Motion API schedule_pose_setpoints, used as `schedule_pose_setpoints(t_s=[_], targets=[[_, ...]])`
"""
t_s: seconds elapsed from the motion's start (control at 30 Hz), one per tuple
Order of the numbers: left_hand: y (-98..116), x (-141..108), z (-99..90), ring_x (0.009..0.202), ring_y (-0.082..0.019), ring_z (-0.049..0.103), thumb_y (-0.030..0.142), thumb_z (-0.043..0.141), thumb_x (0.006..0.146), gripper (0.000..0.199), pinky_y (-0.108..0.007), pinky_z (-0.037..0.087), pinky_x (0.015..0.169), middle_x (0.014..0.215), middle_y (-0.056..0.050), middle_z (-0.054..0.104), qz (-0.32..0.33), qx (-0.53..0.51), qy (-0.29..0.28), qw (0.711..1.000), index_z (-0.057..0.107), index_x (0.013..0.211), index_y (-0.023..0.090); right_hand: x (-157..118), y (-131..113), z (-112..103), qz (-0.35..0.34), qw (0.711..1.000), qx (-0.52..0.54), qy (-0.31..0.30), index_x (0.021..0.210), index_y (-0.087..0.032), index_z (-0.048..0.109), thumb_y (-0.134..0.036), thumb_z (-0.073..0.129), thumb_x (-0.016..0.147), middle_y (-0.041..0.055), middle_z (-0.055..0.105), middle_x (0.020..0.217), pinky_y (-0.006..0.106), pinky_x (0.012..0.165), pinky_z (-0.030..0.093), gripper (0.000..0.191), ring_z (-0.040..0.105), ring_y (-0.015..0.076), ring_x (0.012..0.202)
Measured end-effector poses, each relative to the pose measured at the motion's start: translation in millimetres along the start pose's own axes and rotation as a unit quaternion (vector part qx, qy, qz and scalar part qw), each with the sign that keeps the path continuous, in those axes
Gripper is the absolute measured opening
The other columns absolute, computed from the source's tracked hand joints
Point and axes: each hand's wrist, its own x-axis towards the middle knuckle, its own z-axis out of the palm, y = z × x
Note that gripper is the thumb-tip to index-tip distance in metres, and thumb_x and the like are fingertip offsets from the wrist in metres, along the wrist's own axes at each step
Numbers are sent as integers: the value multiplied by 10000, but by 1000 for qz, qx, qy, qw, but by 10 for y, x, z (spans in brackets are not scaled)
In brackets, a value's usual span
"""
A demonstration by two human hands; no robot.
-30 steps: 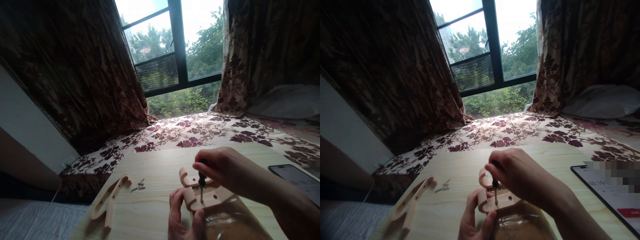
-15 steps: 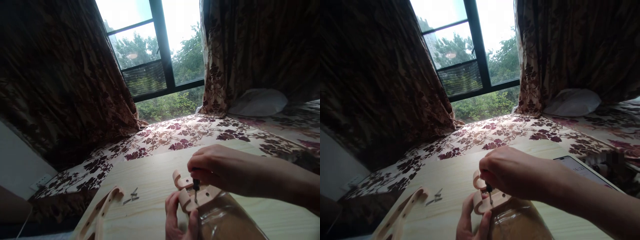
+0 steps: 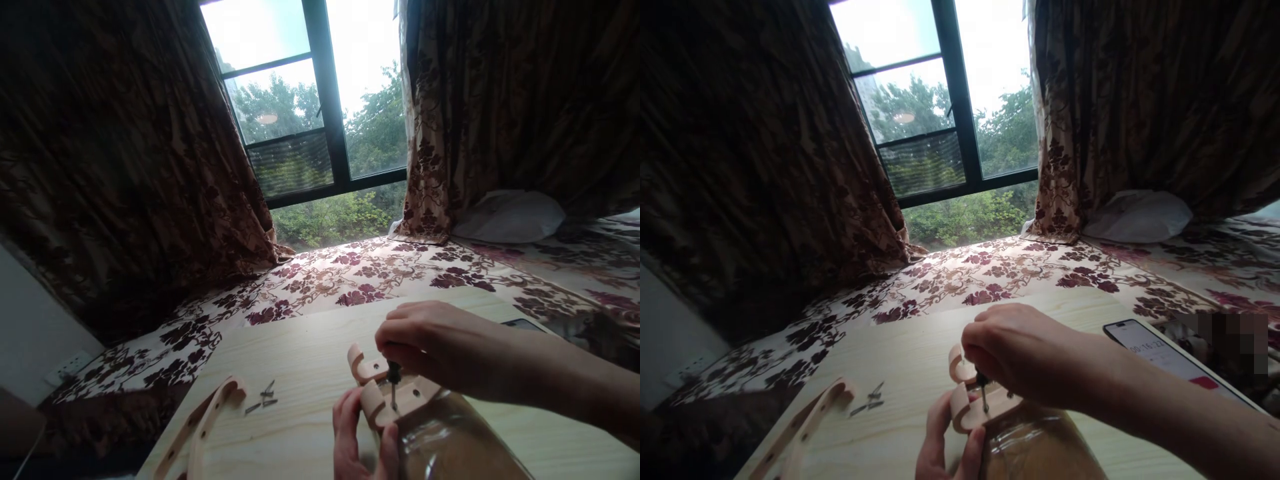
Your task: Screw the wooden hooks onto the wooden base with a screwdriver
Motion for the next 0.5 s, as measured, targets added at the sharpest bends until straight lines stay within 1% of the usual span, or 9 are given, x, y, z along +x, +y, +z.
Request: schedule_pose_setpoints(t_s=[0.17,0.27,0.33,0.4,0.5], targets=[[25,14,-32,1041,-246,605,558,594,777,452,-348,460,952,1085,-67,636,1,-10,-8,1000,623,1079,223,43,25,86,19,1000,-5,23,703,-167,573,-205,452,955,25,594,657,256,568,318,282,458,128,585],[43,23,-48,1043,-245,600,541,603,788,431,-356,457,954,1083,-71,636,8,-23,-26,999,619,1072,216,76,9,96,55,998,-21,21,686,-168,560,-236,451,961,12,570,614,255,531,290,304,431,119,538],[57,26,-58,1044,-244,598,521,600,802,419,-363,450,958,1091,-72,635,8,-23,-33,999,610,1087,215,88,-5,67,73,997,-29,13,686,-169,559,-239,451,962,13,574,612,253,528,289,305,441,119,533],[73,25,-67,1049,-244,598,511,597,810,417,-369,445,962,1105,-74,634,3,-22,-39,999,598,1105,215,82,-9,13,70,997,-27,4,720,-171,575,-233,482,946,19,604,657,249,546,303,252,484,130,573],[95,23,-75,1044,-245,603,518,588,817,426,-378,436,967,1106,-75,640,-6,-25,-54,998,582,1116,214,40,8,-72,40,999,-15,-6,782,-182,596,-191,535,905,18,629,730,245,577,325,138,523,144,646]])
